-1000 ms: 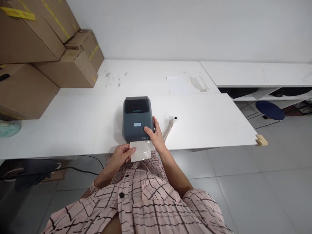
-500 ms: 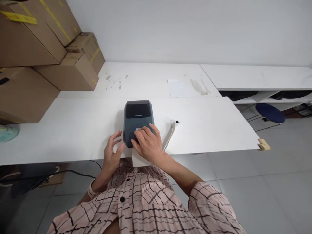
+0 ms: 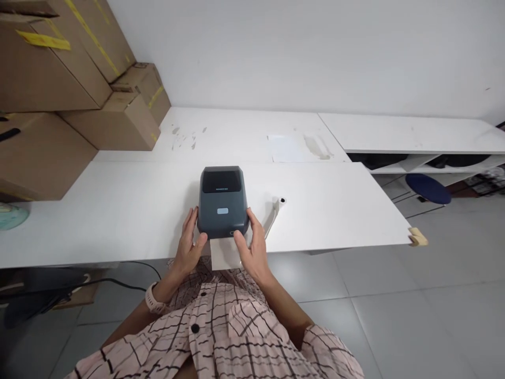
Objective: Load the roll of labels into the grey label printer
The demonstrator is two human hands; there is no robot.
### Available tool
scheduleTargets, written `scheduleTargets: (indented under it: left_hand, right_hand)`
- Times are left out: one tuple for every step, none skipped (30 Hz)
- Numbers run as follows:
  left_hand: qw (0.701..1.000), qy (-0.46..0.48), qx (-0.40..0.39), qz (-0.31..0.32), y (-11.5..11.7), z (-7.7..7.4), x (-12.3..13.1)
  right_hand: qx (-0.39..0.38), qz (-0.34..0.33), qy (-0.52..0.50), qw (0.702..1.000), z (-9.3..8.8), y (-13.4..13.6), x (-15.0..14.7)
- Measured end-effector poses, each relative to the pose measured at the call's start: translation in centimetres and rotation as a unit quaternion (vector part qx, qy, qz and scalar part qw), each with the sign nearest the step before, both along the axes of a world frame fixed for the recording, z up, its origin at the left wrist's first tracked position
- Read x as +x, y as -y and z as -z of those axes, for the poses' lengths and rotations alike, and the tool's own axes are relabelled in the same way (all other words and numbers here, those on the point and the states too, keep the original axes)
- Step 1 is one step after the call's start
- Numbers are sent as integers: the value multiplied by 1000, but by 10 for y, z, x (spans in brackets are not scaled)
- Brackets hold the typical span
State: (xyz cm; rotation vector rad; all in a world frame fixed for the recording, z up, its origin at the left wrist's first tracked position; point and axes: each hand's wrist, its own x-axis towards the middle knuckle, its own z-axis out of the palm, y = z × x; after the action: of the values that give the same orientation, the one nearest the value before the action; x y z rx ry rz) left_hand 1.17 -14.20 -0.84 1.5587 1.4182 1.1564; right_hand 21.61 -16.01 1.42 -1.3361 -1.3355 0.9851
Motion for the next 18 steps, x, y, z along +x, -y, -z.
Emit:
scheduleTargets:
  left_hand:
    - [1000, -12, 13, -3, -1, 1, 0]
    - [1000, -17, 22, -7, -2, 2, 1]
    - [999, -15, 30, -10, -3, 4, 2]
    - [999, -8, 35, -15, -3, 5, 3]
    - [999, 2, 37, -21, -2, 6, 4]
    - [999, 12, 36, -27, -2, 7, 5]
    - [999, 22, 32, -30, -1, 6, 5]
    - [999, 29, 26, -30, 0, 5, 5]
    - [999, 35, 18, -27, 0, 3, 5]
    - [999, 40, 10, -23, 0, 0, 4]
    - [999, 43, 2, -18, 0, -3, 2]
    - [999, 45, -1, -12, -2, -8, 0]
    - [999, 46, 3, -5, -5, -13, -2]
    - [999, 48, 14, 0, -9, -19, -4]
    - [998, 52, 30, 6, -15, -24, -7]
    - [997, 59, 48, 11, -22, -30, -9]
    - [995, 67, 66, 12, -30, -35, -11]
    - [994, 75, 81, 8, -39, -39, -12]
  right_hand:
    - [2, 0, 7, 1000, -1, -1, 2]
    - [3, 1, 12, 1000, -1, -3, 3]
    - [4, 1, 14, 1000, -1, -3, 4]
    - [3, 1, 12, 1000, 0, -4, 4]
    - [2, 2, 8, 1000, 0, -4, 3]
    - [1, 4, 3, 1000, 0, -3, 2]
    - [1, 6, -3, 1000, 0, -3, 1]
    - [0, 6, -9, 1000, -1, -2, 0]
    - [-1, 5, -15, 1000, -2, -2, -1]
    - [-1, 5, -22, 1000, -5, -2, -1]
    - [0, 3, -28, 1000, -8, -2, -1]
    - [4, 2, -32, 999, -12, -3, -1]
    - [14, 0, -34, 999, -17, -6, 0]
    - [31, -3, -34, 999, -22, -10, 1]
    - [51, -5, -33, 998, -27, -15, 3]
    - [74, -8, -31, 997, -34, -22, 4]
    - [96, -11, -28, 995, -41, -30, 6]
    - [116, -15, -24, 993, -48, -40, 7]
